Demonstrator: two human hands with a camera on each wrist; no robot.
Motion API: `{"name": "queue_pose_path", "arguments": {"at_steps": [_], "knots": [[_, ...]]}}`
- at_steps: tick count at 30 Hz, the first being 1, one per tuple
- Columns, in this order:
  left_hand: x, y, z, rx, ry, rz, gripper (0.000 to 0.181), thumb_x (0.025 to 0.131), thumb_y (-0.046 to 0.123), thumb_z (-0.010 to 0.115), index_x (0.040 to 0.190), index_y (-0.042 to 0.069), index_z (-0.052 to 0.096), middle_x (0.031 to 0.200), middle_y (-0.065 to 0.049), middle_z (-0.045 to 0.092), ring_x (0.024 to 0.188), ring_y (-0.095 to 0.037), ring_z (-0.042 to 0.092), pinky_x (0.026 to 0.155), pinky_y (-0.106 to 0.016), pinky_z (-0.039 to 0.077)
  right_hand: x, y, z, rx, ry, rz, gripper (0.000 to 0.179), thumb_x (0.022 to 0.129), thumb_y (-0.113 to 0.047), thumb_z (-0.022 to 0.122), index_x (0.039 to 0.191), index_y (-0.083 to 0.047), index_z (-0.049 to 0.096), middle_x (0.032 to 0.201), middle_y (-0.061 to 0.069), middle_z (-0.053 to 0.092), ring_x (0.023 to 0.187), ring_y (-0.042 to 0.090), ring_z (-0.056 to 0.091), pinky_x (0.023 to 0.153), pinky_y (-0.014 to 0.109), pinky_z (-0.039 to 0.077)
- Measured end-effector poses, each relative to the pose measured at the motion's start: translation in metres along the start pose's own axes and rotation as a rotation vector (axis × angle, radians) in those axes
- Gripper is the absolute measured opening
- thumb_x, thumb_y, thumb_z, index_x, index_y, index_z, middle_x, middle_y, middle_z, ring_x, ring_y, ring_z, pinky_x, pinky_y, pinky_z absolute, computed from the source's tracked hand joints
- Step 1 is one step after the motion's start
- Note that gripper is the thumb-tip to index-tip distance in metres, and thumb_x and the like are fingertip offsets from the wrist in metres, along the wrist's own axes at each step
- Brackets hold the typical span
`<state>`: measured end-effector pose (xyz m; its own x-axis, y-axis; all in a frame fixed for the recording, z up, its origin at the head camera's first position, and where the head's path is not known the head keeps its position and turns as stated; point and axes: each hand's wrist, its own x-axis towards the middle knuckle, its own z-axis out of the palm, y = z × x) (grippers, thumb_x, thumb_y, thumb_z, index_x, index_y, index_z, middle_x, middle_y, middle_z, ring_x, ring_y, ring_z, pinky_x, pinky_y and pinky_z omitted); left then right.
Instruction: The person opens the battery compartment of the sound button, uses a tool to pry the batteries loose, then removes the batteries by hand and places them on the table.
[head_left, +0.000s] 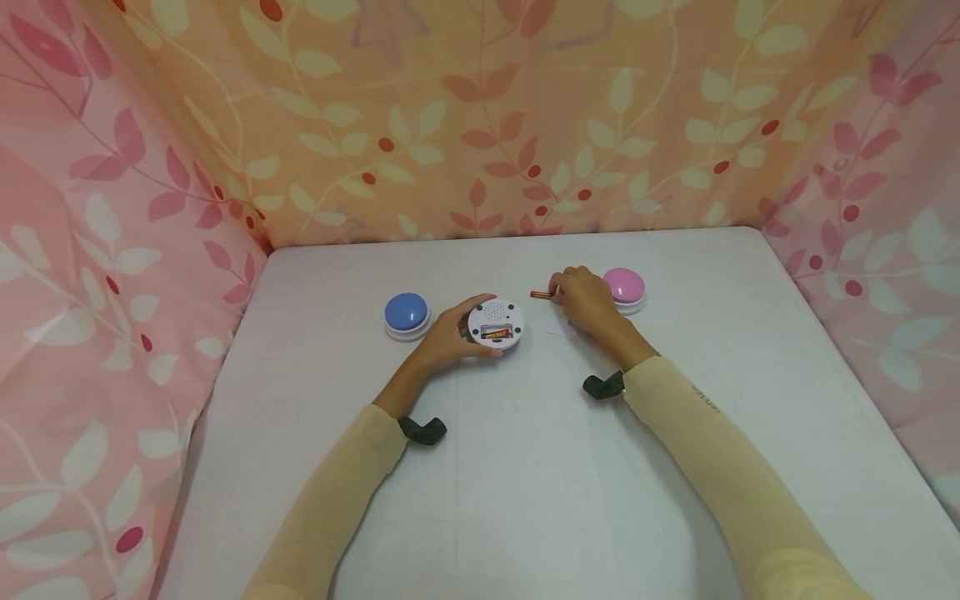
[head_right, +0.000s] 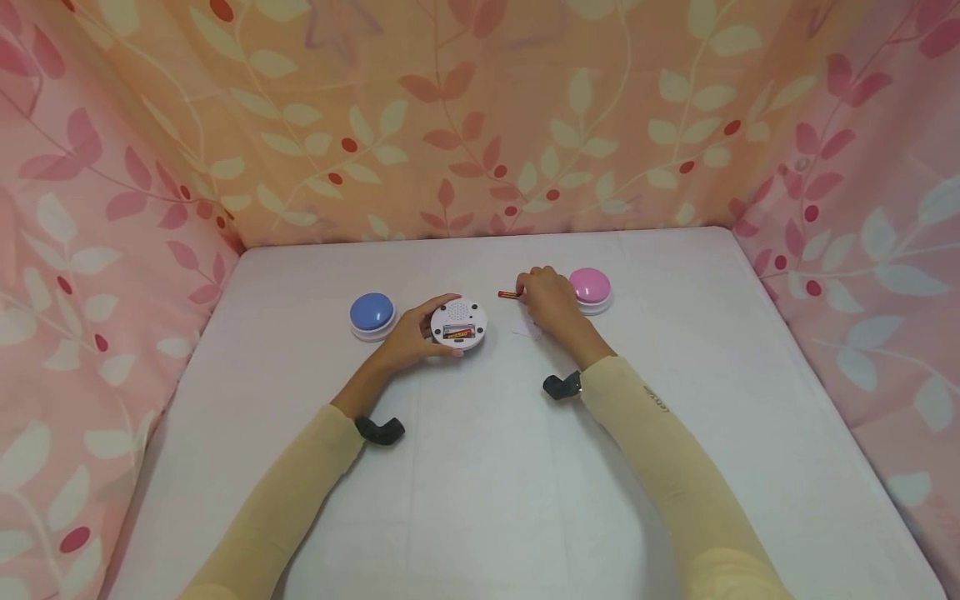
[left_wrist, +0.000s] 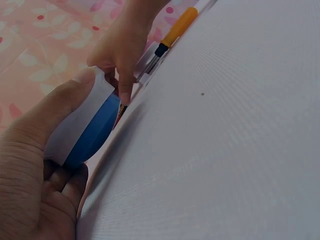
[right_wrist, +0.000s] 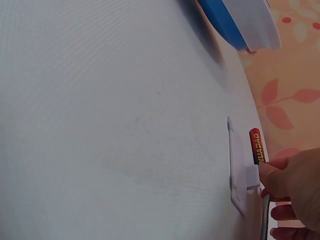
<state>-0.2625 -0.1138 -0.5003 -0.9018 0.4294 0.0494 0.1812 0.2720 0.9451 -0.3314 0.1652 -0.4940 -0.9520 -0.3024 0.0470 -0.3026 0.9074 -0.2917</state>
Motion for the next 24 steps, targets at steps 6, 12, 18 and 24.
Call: {"name": "queue_pose_path", "arguments": {"at_steps": [6, 12, 18, 24], "knots": [[0.000, 0.000, 0.001, -0.005, 0.001, 0.001, 0.093, 0.072, 0.012, 0.094, 0.153, 0.019, 0.047, 0.155, -0.006, 0.047, 0.140, -0.024, 0.045, 0.120, -0.041, 0.033, -0.001, 0.000, -0.002, 0.012, 0.008, 0.007, 0.014, 0.096, -0.014, 0.071, 0.109, -0.014, 0.074, 0.099, 0.007, 0.065, 0.098, 0.028, 0.055, 0.079, 0.044, 0.051], [0.004, -0.010, 0.001, 0.009, 0.000, 0.010, 0.095, 0.072, 0.012, 0.094, 0.153, 0.018, 0.045, 0.155, -0.006, 0.046, 0.142, -0.024, 0.044, 0.120, -0.043, 0.033, -0.008, -0.004, -0.008, 0.023, 0.086, -0.035, 0.016, 0.093, -0.010, 0.074, 0.109, -0.010, 0.075, 0.104, 0.010, 0.063, 0.104, 0.031, 0.054, 0.086, 0.047, 0.052], [0.012, -0.030, 0.001, 0.013, 0.009, 0.018, 0.097, 0.070, 0.016, 0.096, 0.153, 0.026, 0.046, 0.153, 0.000, 0.048, 0.138, -0.019, 0.047, 0.118, -0.041, 0.036, -0.016, -0.014, -0.019, 0.060, 0.111, -0.059, 0.017, 0.091, -0.012, 0.077, 0.108, -0.012, 0.076, 0.108, 0.009, 0.064, 0.106, 0.030, 0.054, 0.084, 0.045, 0.052], [0.011, -0.032, 0.001, 0.022, 0.018, 0.041, 0.095, 0.068, 0.025, 0.097, 0.150, 0.033, 0.049, 0.151, 0.005, 0.050, 0.136, -0.016, 0.049, 0.117, -0.041, 0.037, -0.028, -0.029, -0.028, 0.172, 0.095, -0.072, 0.017, 0.090, -0.014, 0.079, 0.107, -0.012, 0.077, 0.112, 0.009, 0.066, 0.110, 0.028, 0.053, 0.086, 0.045, 0.052]]}}
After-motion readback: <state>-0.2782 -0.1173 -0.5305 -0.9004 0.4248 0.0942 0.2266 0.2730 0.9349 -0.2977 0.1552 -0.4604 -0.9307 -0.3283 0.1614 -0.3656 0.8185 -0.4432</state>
